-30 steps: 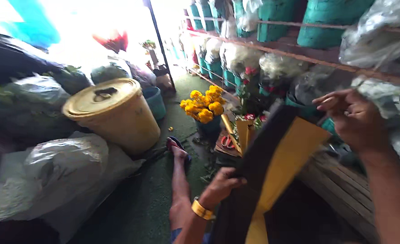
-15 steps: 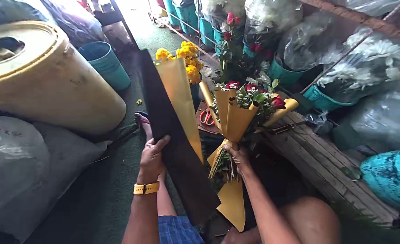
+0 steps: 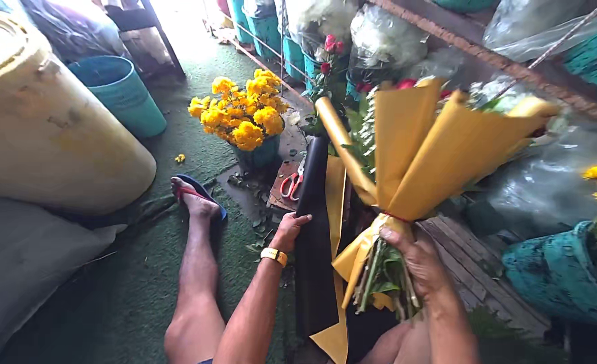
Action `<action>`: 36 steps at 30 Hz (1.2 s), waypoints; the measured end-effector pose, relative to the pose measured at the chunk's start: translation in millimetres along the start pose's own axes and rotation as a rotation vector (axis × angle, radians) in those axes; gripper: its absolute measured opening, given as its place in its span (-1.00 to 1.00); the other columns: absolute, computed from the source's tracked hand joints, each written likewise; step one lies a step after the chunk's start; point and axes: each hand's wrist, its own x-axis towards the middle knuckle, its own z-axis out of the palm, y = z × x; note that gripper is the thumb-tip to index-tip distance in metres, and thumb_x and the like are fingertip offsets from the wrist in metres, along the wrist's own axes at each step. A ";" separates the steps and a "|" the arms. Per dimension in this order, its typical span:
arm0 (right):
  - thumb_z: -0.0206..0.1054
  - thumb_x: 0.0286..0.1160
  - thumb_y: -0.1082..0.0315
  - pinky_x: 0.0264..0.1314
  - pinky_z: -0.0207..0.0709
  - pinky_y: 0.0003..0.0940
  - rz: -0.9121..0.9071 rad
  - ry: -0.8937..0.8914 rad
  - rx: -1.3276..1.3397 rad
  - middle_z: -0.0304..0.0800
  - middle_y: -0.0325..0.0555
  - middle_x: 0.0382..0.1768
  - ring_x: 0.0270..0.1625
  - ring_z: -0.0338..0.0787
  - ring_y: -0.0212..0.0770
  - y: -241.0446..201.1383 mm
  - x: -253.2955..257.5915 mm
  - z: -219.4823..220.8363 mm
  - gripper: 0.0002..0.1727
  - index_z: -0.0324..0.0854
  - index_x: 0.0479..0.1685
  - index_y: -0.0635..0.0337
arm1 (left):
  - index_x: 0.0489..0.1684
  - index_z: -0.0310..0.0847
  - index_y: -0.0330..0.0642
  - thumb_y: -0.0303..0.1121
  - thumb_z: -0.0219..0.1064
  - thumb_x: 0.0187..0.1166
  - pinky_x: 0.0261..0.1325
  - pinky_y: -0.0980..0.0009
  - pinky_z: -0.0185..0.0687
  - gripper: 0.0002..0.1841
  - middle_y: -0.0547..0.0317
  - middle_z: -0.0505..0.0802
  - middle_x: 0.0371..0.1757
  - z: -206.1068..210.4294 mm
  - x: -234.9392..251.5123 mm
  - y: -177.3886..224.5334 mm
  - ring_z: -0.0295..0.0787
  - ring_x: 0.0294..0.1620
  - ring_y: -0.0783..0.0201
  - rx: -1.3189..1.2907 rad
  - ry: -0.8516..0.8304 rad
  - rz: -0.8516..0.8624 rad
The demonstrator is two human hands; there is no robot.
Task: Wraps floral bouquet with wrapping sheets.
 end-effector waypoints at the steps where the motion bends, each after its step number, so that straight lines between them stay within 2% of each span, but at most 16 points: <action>1: 0.69 0.17 0.21 0.23 0.81 -0.16 0.007 0.024 -0.001 0.86 0.02 0.07 0.12 0.87 -0.14 15.2 -1.6 14.6 -0.32 0.59 0.32 0.30 | 0.05 0.70 -0.44 -0.44 0.43 0.57 -0.06 0.09 0.88 -0.76 -0.15 0.92 -0.21 0.3 -0.3 -1.9 0.93 -0.22 0.05 -0.001 0.007 -0.002; 3: 0.71 0.14 0.21 0.24 0.78 -0.19 0.035 0.094 -0.043 0.86 -0.02 0.05 0.11 0.85 -0.20 53.7 -1.2 49.4 -0.33 0.61 0.30 0.29 | 0.04 0.71 -0.44 -0.43 0.45 0.56 -0.04 0.08 0.88 -0.75 -0.17 0.92 -0.19 -0.6 -1.7 -5.9 0.93 -0.20 0.04 -0.003 0.016 0.009; 5: 0.72 0.12 0.14 0.24 0.76 -0.13 0.075 0.158 -0.117 0.86 -0.02 0.02 0.09 0.85 -0.20 95.9 2.6 80.7 -0.32 0.63 0.28 0.26 | 0.03 0.72 -0.45 -0.43 0.46 0.54 -0.01 0.06 0.87 -0.75 -0.19 0.92 -0.18 -0.9 -5.4 -12.5 0.93 -0.18 0.02 0.013 0.019 0.024; 9: 0.73 0.10 -0.02 0.31 0.66 0.10 0.176 0.201 -0.249 0.83 0.08 0.08 0.16 0.82 -0.04 147.3 11.1 112.4 -0.19 0.59 0.36 0.24 | -0.07 0.76 -0.41 -0.45 0.49 0.52 0.02 0.13 0.85 -0.82 -0.10 0.92 -0.22 4.1 -16.9 -25.7 0.91 -0.19 0.11 0.077 0.086 0.062; 12: 0.69 0.14 -0.08 0.30 0.66 0.13 0.141 0.214 -0.307 0.83 0.09 0.07 0.15 0.82 -0.02 146.1 8.1 115.0 -0.18 0.58 0.37 0.25 | -0.15 0.79 -0.37 -0.44 0.49 0.51 0.00 0.17 0.83 -0.85 -0.05 0.92 -0.26 10.3 -24.4 -34.5 0.90 -0.22 0.17 0.078 0.155 0.107; 16: 0.66 0.14 -0.09 0.25 0.70 0.04 0.060 0.238 -0.322 0.84 0.02 0.02 0.11 0.83 -0.11 135.7 4.0 110.4 -0.21 0.59 0.34 0.23 | -0.24 0.80 -0.36 -0.47 0.47 0.52 -0.05 0.22 0.83 -0.89 -0.02 0.92 -0.32 19.9 -30.3 -46.4 0.89 -0.28 0.22 0.019 0.242 0.207; 22: 0.69 0.14 -0.05 0.35 0.65 0.06 0.089 0.188 -0.350 0.82 0.08 0.11 0.20 0.80 -0.07 156.3 16.3 106.7 -0.20 0.59 0.35 0.26 | -0.27 0.84 -0.23 -0.37 0.46 0.54 -0.05 0.18 0.81 -0.88 0.09 0.92 -0.34 28.5 -32.3 -67.6 0.88 -0.28 0.26 0.066 0.298 0.279; 27: 0.68 0.12 0.00 0.37 0.67 -0.10 0.029 0.151 -0.321 0.83 -0.01 0.12 0.22 0.80 -0.19 142.3 3.5 92.8 -0.26 0.62 0.32 0.23 | -0.26 0.85 -0.18 -0.32 0.43 0.57 0.00 0.16 0.82 -0.86 0.13 0.92 -0.32 35.7 -37.6 -64.9 0.89 -0.24 0.27 0.044 0.313 0.292; 32: 0.70 0.15 -0.03 0.37 0.61 0.11 0.155 0.137 -0.436 0.79 0.13 0.16 0.25 0.76 0.00 153.1 2.9 90.3 -0.20 0.58 0.37 0.27 | -0.28 0.85 -0.14 -0.27 0.43 0.57 -0.01 0.12 0.79 -0.84 0.17 0.91 -0.34 41.5 -39.5 -76.0 0.87 -0.25 0.27 0.122 0.333 0.268; 36: 0.69 0.17 -0.03 0.38 0.61 0.11 0.164 0.154 -0.443 0.78 0.12 0.17 0.26 0.76 0.00 155.6 3.5 93.5 -0.20 0.57 0.39 0.25 | -0.28 0.82 -0.19 -0.38 0.50 0.45 -0.06 0.15 0.79 -0.91 0.12 0.90 -0.35 37.2 -42.3 -82.7 0.86 -0.28 0.26 0.074 0.246 0.219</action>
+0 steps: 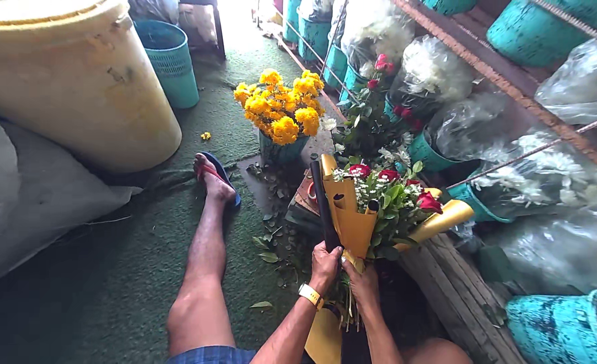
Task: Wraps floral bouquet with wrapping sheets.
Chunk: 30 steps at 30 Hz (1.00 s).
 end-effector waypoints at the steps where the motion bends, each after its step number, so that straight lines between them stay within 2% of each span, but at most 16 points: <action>1: 0.69 0.16 -0.03 0.37 0.62 0.10 -0.004 0.000 0.002 0.78 0.12 0.17 0.25 0.76 -0.01 0.2 0.0 0.2 -0.19 0.56 0.39 0.25 | -0.30 0.82 -0.20 -0.38 0.50 0.45 -0.08 0.15 0.78 -0.91 0.11 0.90 -0.36 -1.5 -0.5 -0.9 0.85 -0.30 0.25 -0.003 -0.020 -0.019; 5: 0.69 0.17 -0.01 0.37 0.63 0.08 -0.020 -0.004 0.016 0.79 0.10 0.16 0.25 0.77 -0.03 1.5 0.7 -0.2 -0.20 0.56 0.40 0.25 | -0.35 0.82 -0.18 -0.33 0.47 0.50 -0.10 0.13 0.76 -0.88 0.13 0.88 -0.40 -1.5 -3.3 1.0 0.83 -0.32 0.25 0.053 -0.032 -0.015; 9: 0.68 0.18 0.02 0.38 0.63 0.07 -0.049 0.045 0.011 0.79 0.09 0.16 0.25 0.77 -0.04 -1.9 -8.3 -0.4 -0.23 0.57 0.38 0.26 | -0.32 0.84 -0.13 -0.29 0.44 0.50 0.03 0.10 0.75 -0.87 0.16 0.89 -0.33 3.4 -8.3 4.8 0.84 -0.22 0.27 0.133 -0.001 0.007; 16: 0.68 0.18 -0.02 0.39 0.60 0.12 -0.020 0.081 -0.034 0.78 0.09 0.19 0.27 0.76 -0.01 1.6 -13.3 1.5 -0.20 0.55 0.42 0.21 | -0.38 0.83 -0.08 -0.25 0.44 0.52 0.01 0.08 0.73 -0.85 0.20 0.87 -0.36 5.5 -13.2 0.3 0.83 -0.23 0.27 0.205 0.031 0.029; 21: 0.62 0.28 -0.01 0.44 0.56 0.13 0.014 0.033 -0.049 0.76 0.11 0.25 0.35 0.72 0.00 -0.1 -7.7 -1.4 -0.21 0.51 0.49 0.20 | -0.40 0.83 -0.09 -0.24 0.44 0.52 -0.02 0.12 0.72 -0.83 0.22 0.86 -0.40 7.6 -14.3 -2.3 0.82 -0.27 0.29 0.215 0.016 0.056; 23: 0.61 0.30 0.00 0.42 0.56 0.13 0.018 0.024 -0.057 0.76 0.12 0.24 0.33 0.72 0.02 0.4 -3.8 -3.4 -0.23 0.50 0.49 0.22 | -0.34 0.84 -0.11 -0.26 0.40 0.55 0.05 0.13 0.72 -0.83 0.19 0.88 -0.33 9.0 -15.5 -0.3 0.83 -0.20 0.28 0.231 -0.014 0.075; 26: 0.57 0.37 -0.03 0.46 0.54 0.15 0.005 0.013 -0.132 0.75 0.17 0.26 0.35 0.72 0.06 1.3 -2.0 -4.9 -0.23 0.51 0.48 0.26 | -0.11 0.82 -0.17 -0.26 0.27 0.60 0.24 0.02 0.66 -0.77 0.06 0.88 -0.11 8.6 -18.6 6.8 0.82 0.03 0.17 0.329 -0.090 0.045; 28: 0.59 0.34 -0.05 0.44 0.56 0.14 -0.001 0.014 -0.137 0.77 0.15 0.22 0.31 0.74 0.04 2.0 -1.8 -4.7 -0.24 0.53 0.45 0.24 | -0.04 0.78 -0.16 -0.21 0.35 0.52 0.21 0.04 0.70 -0.74 0.08 0.88 -0.10 6.6 -17.6 8.1 0.82 0.02 0.19 0.305 -0.133 0.015; 30: 0.60 0.33 -0.05 0.41 0.59 0.12 0.001 0.003 -0.130 0.77 0.12 0.21 0.29 0.75 0.01 3.4 -0.7 -5.3 -0.25 0.53 0.45 0.21 | 0.07 0.73 -0.14 -0.15 0.50 0.35 0.19 0.10 0.74 -0.61 0.14 0.88 -0.07 4.1 -16.4 9.5 0.83 0.02 0.26 0.248 -0.194 0.008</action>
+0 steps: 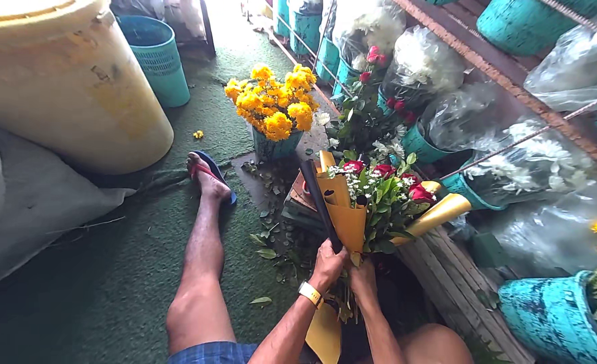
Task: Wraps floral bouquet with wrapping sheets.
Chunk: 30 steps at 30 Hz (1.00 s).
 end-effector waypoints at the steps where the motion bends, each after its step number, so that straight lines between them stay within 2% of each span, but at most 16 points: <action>1: 0.58 0.36 -0.01 0.41 0.57 0.13 -0.004 -0.010 -0.006 0.76 0.14 0.22 0.30 0.74 0.03 0.9 0.5 -0.3 -0.27 0.52 0.47 0.22 | 0.18 0.69 -0.15 -0.13 0.55 0.25 0.26 0.09 0.72 -0.49 0.12 0.87 0.02 -1.6 -0.6 1.1 0.82 0.09 0.25 0.001 -0.034 -0.001; 3: 0.53 0.42 0.08 0.45 0.55 0.14 -0.018 -0.021 -0.032 0.75 0.17 0.25 0.33 0.73 0.05 1.0 0.2 -0.9 -0.31 0.49 0.50 0.24 | 0.31 0.63 -0.16 -0.07 0.62 0.15 0.38 0.09 0.68 -0.32 0.11 0.85 0.14 -2.4 -0.6 2.3 0.78 0.22 0.26 0.046 -0.063 0.011; 6: 0.46 0.46 0.13 0.46 0.57 0.11 -0.043 -0.027 -0.063 0.75 0.16 0.26 0.35 0.73 0.03 0.1 -1.0 -0.8 -0.34 0.46 0.53 0.25 | 0.41 0.57 -0.17 -0.01 0.65 0.13 0.47 0.06 0.62 -0.22 0.09 0.83 0.24 3.9 -1.4 2.9 0.74 0.32 0.23 0.129 -0.025 0.038; 11: 0.45 0.47 0.06 0.49 0.54 0.10 -0.047 -0.055 -0.148 0.74 0.16 0.29 0.38 0.72 0.03 0.0 0.6 -1.9 -0.28 0.41 0.57 0.26 | 0.48 0.50 -0.21 -0.01 0.59 0.17 0.44 -0.01 0.61 -0.19 0.03 0.83 0.23 13.0 1.1 1.4 0.75 0.32 0.15 0.211 0.032 0.047; 13: 0.55 0.35 0.06 0.49 0.58 -0.03 -0.065 -0.162 0.009 0.74 0.08 0.30 0.37 0.72 -0.10 2.8 1.5 -12.4 -0.21 0.40 0.57 0.23 | 0.46 0.52 -0.20 -0.03 0.57 0.18 0.40 -0.04 0.63 -0.22 0.03 0.84 0.20 13.4 2.8 2.1 0.76 0.29 0.14 0.234 0.055 0.053; 15: 0.59 0.28 0.19 0.47 0.63 -0.19 -0.053 -0.372 0.436 0.73 -0.03 0.33 0.37 0.72 -0.21 21.4 6.6 -30.1 -0.25 0.45 0.54 0.20 | 0.43 0.54 -0.20 -0.06 0.60 0.15 0.37 -0.04 0.66 -0.24 0.03 0.85 0.18 11.6 4.1 5.3 0.78 0.25 0.15 0.224 0.061 0.050; 16: 0.50 0.35 0.20 0.47 0.61 -0.16 0.004 -0.460 0.661 0.72 -0.02 0.36 0.39 0.70 -0.18 36.8 11.9 -36.4 -0.30 0.46 0.54 0.20 | 0.41 0.55 -0.19 -0.07 0.62 0.13 0.38 -0.02 0.66 -0.24 0.05 0.85 0.18 10.3 4.2 6.8 0.78 0.25 0.17 0.210 0.058 0.051; 18: 0.24 0.67 0.17 0.34 0.65 -0.09 0.143 -0.425 0.909 0.78 0.02 0.27 0.27 0.76 -0.10 61.1 25.6 -34.1 -0.53 0.54 0.47 0.20 | 0.37 0.57 -0.19 -0.10 0.66 0.09 0.40 0.03 0.67 -0.25 0.09 0.84 0.18 8.5 5.3 7.9 0.77 0.26 0.23 0.180 0.053 0.072; 20: 0.16 0.77 0.19 0.21 0.71 -0.15 0.186 -0.347 0.885 0.81 -0.03 0.18 0.17 0.80 -0.15 70.6 40.0 -18.1 -0.60 0.55 0.44 0.17 | 0.35 0.57 -0.22 -0.17 0.70 0.07 0.40 0.10 0.69 -0.25 0.09 0.85 0.17 7.9 6.2 7.9 0.78 0.25 0.26 0.120 0.049 0.096; 22: 0.04 0.81 0.24 0.20 0.73 -0.14 0.156 -0.406 0.968 0.82 -0.02 0.11 0.14 0.81 -0.17 70.2 48.9 -0.1 -0.63 0.53 0.40 0.19 | 0.32 0.58 -0.23 -0.23 0.72 0.06 0.38 0.15 0.74 -0.28 0.12 0.86 0.14 7.0 5.4 8.9 0.80 0.22 0.28 0.069 0.038 0.097; 25: -0.12 0.77 0.29 0.05 0.78 -0.20 0.171 -0.483 1.173 0.86 -0.05 -0.12 -0.03 0.86 -0.22 58.4 53.9 16.9 -0.64 0.57 0.16 0.20 | 0.30 0.57 -0.28 -0.31 0.73 0.05 0.35 0.16 0.77 -0.29 0.08 0.87 0.11 2.8 4.0 13.7 0.83 0.19 0.25 0.038 0.023 0.094; 27: -0.09 0.77 0.32 0.07 0.76 -0.27 0.161 -0.500 1.157 0.85 -0.11 -0.13 -0.04 0.84 -0.27 60.7 57.6 20.7 -0.68 0.56 0.16 0.19 | 0.30 0.56 -0.30 -0.35 0.73 0.05 0.36 0.17 0.77 -0.30 0.07 0.88 0.11 1.6 2.7 17.6 0.83 0.19 0.25 0.042 0.017 0.098; 30: 0.06 0.69 0.34 0.15 0.74 -0.24 0.111 -0.543 1.136 0.85 -0.09 -0.05 0.04 0.83 -0.26 79.0 64.7 25.6 -0.72 0.58 0.20 0.21 | 0.30 0.55 -0.31 -0.40 0.72 0.06 0.35 0.17 0.79 -0.30 0.05 0.88 0.12 0.7 2.2 18.1 0.84 0.19 0.24 0.040 0.008 0.102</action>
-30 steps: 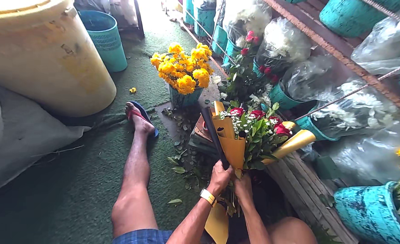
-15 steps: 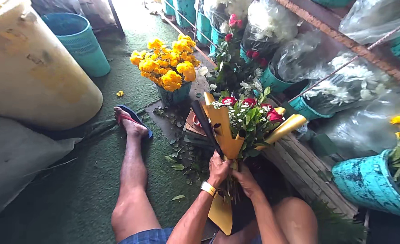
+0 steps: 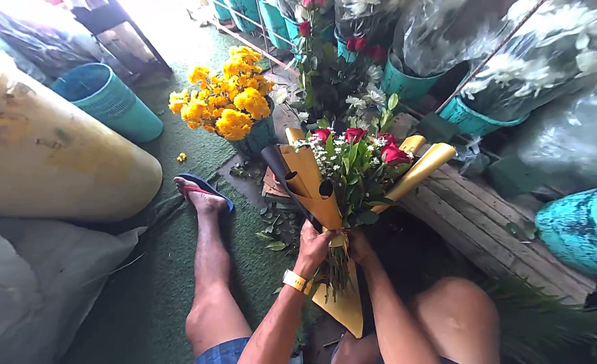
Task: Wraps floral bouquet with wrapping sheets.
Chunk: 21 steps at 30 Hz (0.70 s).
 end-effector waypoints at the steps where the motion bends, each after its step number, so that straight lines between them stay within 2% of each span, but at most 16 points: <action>1: 0.13 0.64 0.37 0.19 0.73 -0.24 -0.029 -0.010 -0.003 0.84 -0.08 -0.03 0.07 0.82 -0.25 2.4 -0.4 -4.9 -0.72 0.58 0.20 0.22 | 0.31 0.53 -0.33 -0.42 0.72 0.06 0.35 0.17 0.79 -0.30 0.04 0.87 0.12 0.6 -0.1 -1.2 0.84 0.19 0.22 -0.016 -0.005 0.000; 3: 0.24 0.59 0.43 0.20 0.72 -0.21 -0.075 0.000 -0.016 0.83 -0.02 0.01 0.08 0.81 -0.21 2.9 -3.5 -9.7 -0.73 0.60 0.20 0.27 | 0.33 0.51 -0.35 -0.46 0.72 0.04 0.35 0.16 0.79 -0.27 0.01 0.86 0.14 2.4 0.6 -4.2 0.83 0.21 0.20 -0.042 -0.006 0.000; 5: 0.28 0.59 0.41 0.15 0.73 -0.23 -0.076 0.051 -0.040 0.82 0.00 0.01 0.06 0.81 -0.20 -2.0 -16.0 -5.3 -0.73 0.62 0.19 0.29 | 0.34 0.50 -0.34 -0.47 0.73 0.02 0.35 0.17 0.79 -0.25 0.02 0.86 0.15 2.9 0.5 -7.0 0.82 0.22 0.20 -0.016 0.010 -0.005; 8: 0.21 0.65 0.37 0.13 0.70 -0.23 -0.054 0.163 -0.031 0.80 -0.03 0.02 0.07 0.77 -0.20 -7.7 -37.8 10.2 -0.76 0.65 0.14 0.26 | 0.38 0.51 -0.32 -0.41 0.70 0.01 0.39 0.19 0.73 -0.23 0.03 0.83 0.20 6.0 -0.8 -11.7 0.78 0.27 0.25 0.095 0.045 -0.006; 10: 0.19 0.62 0.34 0.26 0.66 -0.20 -0.063 0.175 -0.010 0.79 -0.03 0.13 0.19 0.75 -0.20 -9.7 -49.3 20.4 -0.69 0.66 0.21 0.25 | 0.42 0.48 -0.32 -0.38 0.69 0.03 0.43 0.18 0.69 -0.21 0.02 0.81 0.24 10.4 -2.0 -11.4 0.76 0.30 0.26 0.151 0.063 -0.008; 12: 0.27 0.52 0.34 0.37 0.61 -0.22 -0.097 0.165 -0.050 0.76 -0.03 0.21 0.27 0.71 -0.21 -12.3 -56.5 30.0 -0.62 0.62 0.28 0.26 | 0.46 0.46 -0.31 -0.35 0.66 0.05 0.45 0.16 0.65 -0.19 -0.01 0.80 0.27 14.7 -4.6 -5.8 0.73 0.33 0.24 0.211 0.084 -0.022; 15: 0.42 0.48 0.32 0.38 0.65 -0.21 -0.151 0.192 -0.190 0.80 -0.01 0.17 0.24 0.75 -0.21 -14.1 -56.6 39.7 -0.60 0.64 0.27 0.29 | 0.51 0.46 -0.30 -0.22 0.59 0.17 0.56 0.03 0.50 -0.21 -0.08 0.73 0.39 17.2 -12.6 6.6 0.63 0.46 0.10 0.387 0.093 -0.039; 17: 0.44 0.47 0.25 0.31 0.66 -0.19 -0.137 0.260 -0.238 0.82 -0.04 0.09 0.18 0.76 -0.22 -18.5 -53.2 46.3 -0.64 0.70 0.15 0.26 | 0.42 0.55 -0.36 -0.09 0.43 0.27 0.58 -0.13 0.34 -0.29 -0.21 0.63 0.43 16.6 -20.6 17.7 0.48 0.52 -0.11 0.506 0.112 -0.020; 18: 0.43 0.45 0.26 0.25 0.67 -0.19 -0.121 0.293 -0.226 0.82 -0.04 0.04 0.13 0.77 -0.21 -21.2 -51.5 49.9 -0.68 0.71 0.08 0.26 | 0.38 0.59 -0.39 -0.14 0.37 0.35 0.58 -0.13 0.35 -0.37 -0.24 0.65 0.39 16.4 -24.5 21.3 0.50 0.49 -0.14 0.521 0.138 0.006; 19: 0.43 0.47 0.29 0.21 0.68 -0.19 -0.097 0.314 -0.190 0.81 -0.01 0.01 0.10 0.77 -0.19 -23.2 -51.1 53.1 -0.71 0.70 0.06 0.27 | 0.31 0.63 -0.40 -0.24 0.33 0.40 0.53 -0.06 0.45 -0.48 -0.22 0.71 0.30 16.6 -28.1 21.7 0.60 0.41 -0.08 0.498 0.178 0.043; 21: 0.40 0.50 0.32 0.18 0.70 -0.16 -0.065 0.329 -0.111 0.80 0.01 0.00 0.08 0.78 -0.16 -24.2 -51.2 57.4 -0.73 0.67 0.08 0.26 | 0.00 0.74 -0.33 -0.40 0.33 0.44 0.26 0.10 0.68 -0.74 -0.07 0.85 0.00 16.7 -29.6 14.4 0.79 0.11 0.12 0.395 0.266 0.148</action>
